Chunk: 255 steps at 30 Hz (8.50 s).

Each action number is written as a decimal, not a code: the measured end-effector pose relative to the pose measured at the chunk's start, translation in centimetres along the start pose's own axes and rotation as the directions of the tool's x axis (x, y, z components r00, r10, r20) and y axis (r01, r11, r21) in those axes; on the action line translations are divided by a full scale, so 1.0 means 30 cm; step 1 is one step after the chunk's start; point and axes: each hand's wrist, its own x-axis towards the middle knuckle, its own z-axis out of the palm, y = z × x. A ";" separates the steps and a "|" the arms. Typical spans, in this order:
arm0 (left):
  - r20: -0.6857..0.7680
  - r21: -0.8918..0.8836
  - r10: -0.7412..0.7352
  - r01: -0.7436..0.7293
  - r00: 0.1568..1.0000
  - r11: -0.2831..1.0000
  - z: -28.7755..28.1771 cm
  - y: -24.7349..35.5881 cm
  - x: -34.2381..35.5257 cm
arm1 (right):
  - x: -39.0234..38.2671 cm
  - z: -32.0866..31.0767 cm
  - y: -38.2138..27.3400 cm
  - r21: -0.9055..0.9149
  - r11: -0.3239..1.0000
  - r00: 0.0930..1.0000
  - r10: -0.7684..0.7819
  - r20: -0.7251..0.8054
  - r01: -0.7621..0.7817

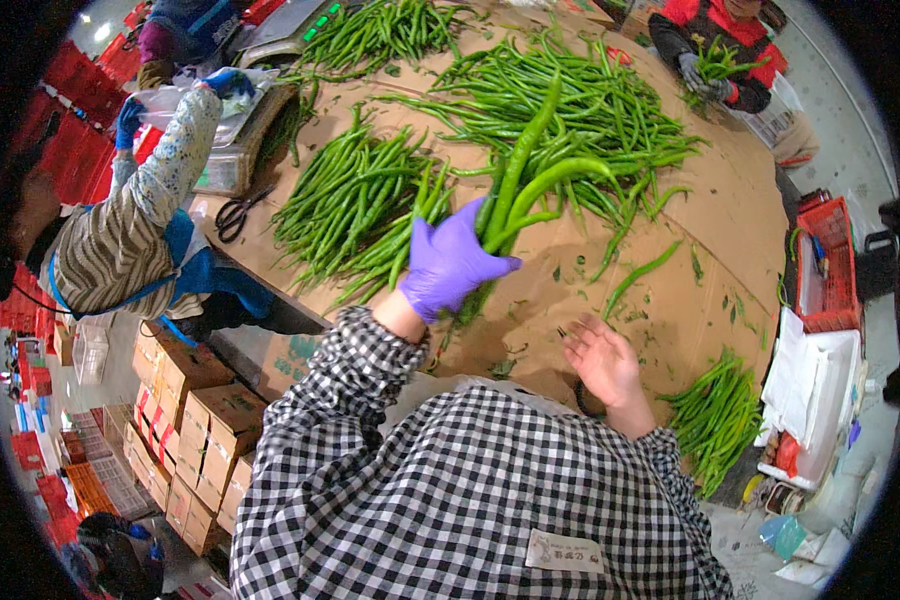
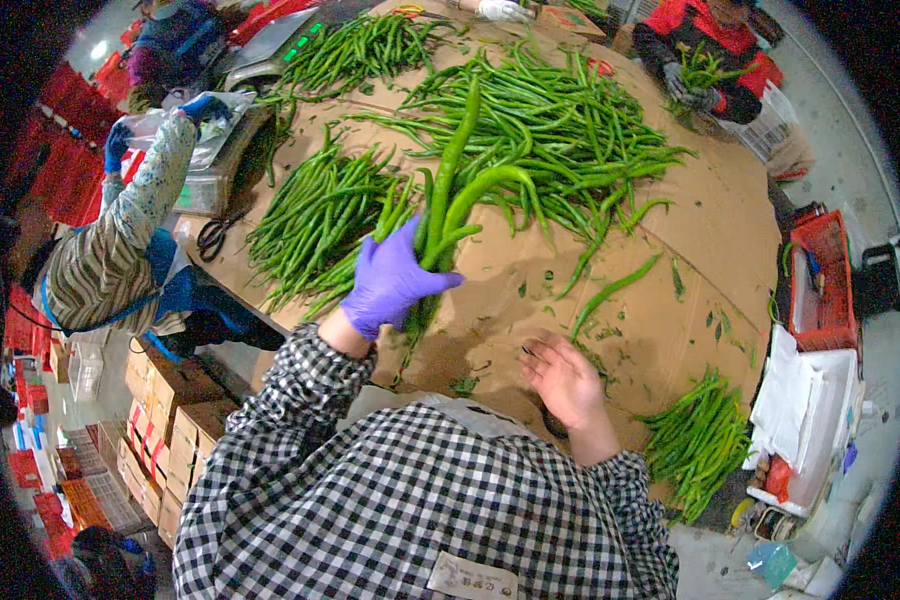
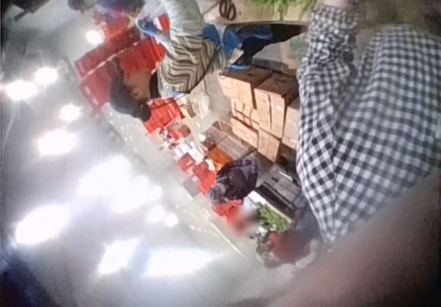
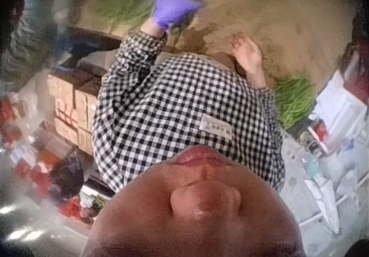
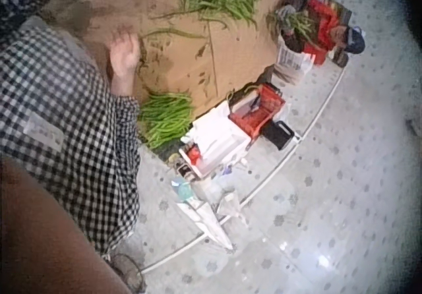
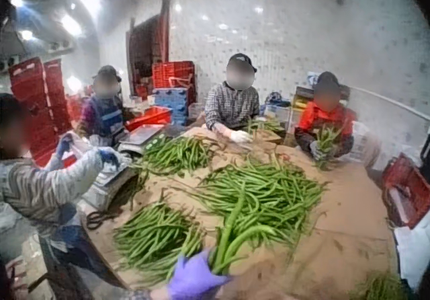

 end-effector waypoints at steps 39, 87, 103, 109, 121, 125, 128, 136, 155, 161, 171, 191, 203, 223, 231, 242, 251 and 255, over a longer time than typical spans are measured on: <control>0.166 0.094 0.085 -0.102 0.983 0.990 0.163 -0.059 -0.031 | 0.276 -0.239 -0.558 -0.563 -0.782 0.856 -0.461 0.234 -0.267; 0.392 -0.920 -0.038 0.392 0.919 -0.006 0.317 0.060 0.013 | 0.161 0.139 -0.168 -0.973 -0.150 0.900 -0.377 0.220 0.175; 0.389 -0.733 -0.010 0.303 0.921 -0.610 0.223 -0.020 -0.048 | -0.207 -0.093 0.014 -0.858 -0.509 0.925 -0.352 0.142 -0.062; 0.326 -0.738 -0.033 0.233 0.945 -0.633 0.222 -0.032 -0.071 | -0.178 -0.060 0.003 -0.826 -0.492 0.919 -0.388 -0.077 -0.277; -0.005 -0.981 0.015 -0.007 1.000 0.192 0.248 0.022 -0.106 | -0.140 0.157 0.026 -0.996 -0.021 0.841 -0.535 0.086 0.089; 0.278 -0.747 0.006 0.220 0.961 -0.628 0.261 0.028 -0.105 | -0.100 0.185 0.017 -0.971 -0.126 0.736 -0.635 0.236 0.203; 0.316 -0.703 0.002 0.235 0.949 -0.671 0.260 0.033 -0.102 | -0.094 0.188 0.002 -0.970 -0.064 0.742 -0.633 0.221 0.234; 0.368 -0.751 -0.057 0.261 0.928 -0.607 0.287 -0.017 -0.087 | -0.103 0.104 -0.024 -0.984 -0.180 0.833 -0.544 0.104 0.005; 0.488 -0.836 -0.056 0.448 0.871 -0.318 0.295 -0.035 -0.021 | 0.701 0.063 -0.549 -0.685 -0.724 0.751 -0.496 0.436 -0.081; 0.547 -0.762 -0.006 0.495 0.837 -0.418 0.266 -0.037 0.010 | 0.644 0.096 -0.543 -0.689 -0.715 0.716 -0.420 0.558 0.118; 0.567 -0.575 0.284 0.619 0.773 -0.535 0.300 -0.055 0.064 | 0.243 0.278 -0.144 -0.399 -0.409 0.480 0.115 0.870 0.821; 0.511 -0.826 0.018 0.496 0.860 -0.268 0.223 -0.127 0.020 | 0.779 0.310 -0.530 -0.451 -0.892 0.963 -0.086 0.255 0.040; 0.466 -0.884 0.052 0.468 0.883 -0.016 0.158 -0.007 0.071 | 0.456 0.512 -0.771 -0.881 0.403 0.948 -0.290 0.133 0.247; 0.543 -0.788 0.379 0.611 0.749 -0.078 0.225 0.064 0.043 | 0.482 0.446 -0.487 -0.899 0.435 0.984 -0.176 -0.035 0.046; 0.563 -0.793 0.332 0.607 0.757 -0.041 0.237 0.032 0.048 | 0.479 0.496 -0.444 -0.958 0.112 0.947 -0.219 0.234 0.263; 0.338 -0.914 0.140 0.360 0.931 -0.187 0.182 -0.087 -0.023 | 0.668 0.245 -0.492 -0.932 -0.361 0.824 -0.515 0.235 0.039; 0.264 -0.928 -0.067 0.235 0.962 -0.290 0.173 -0.162 -0.024 | 0.714 0.065 -0.352 -0.815 -0.556 0.926 -0.372 0.069 -0.163; 0.265 -0.928 -0.052 0.240 0.963 -0.285 0.184 -0.160 -0.010 | 0.565 0.208 -0.296 -0.939 0.263 0.959 -0.119 -0.259 -0.221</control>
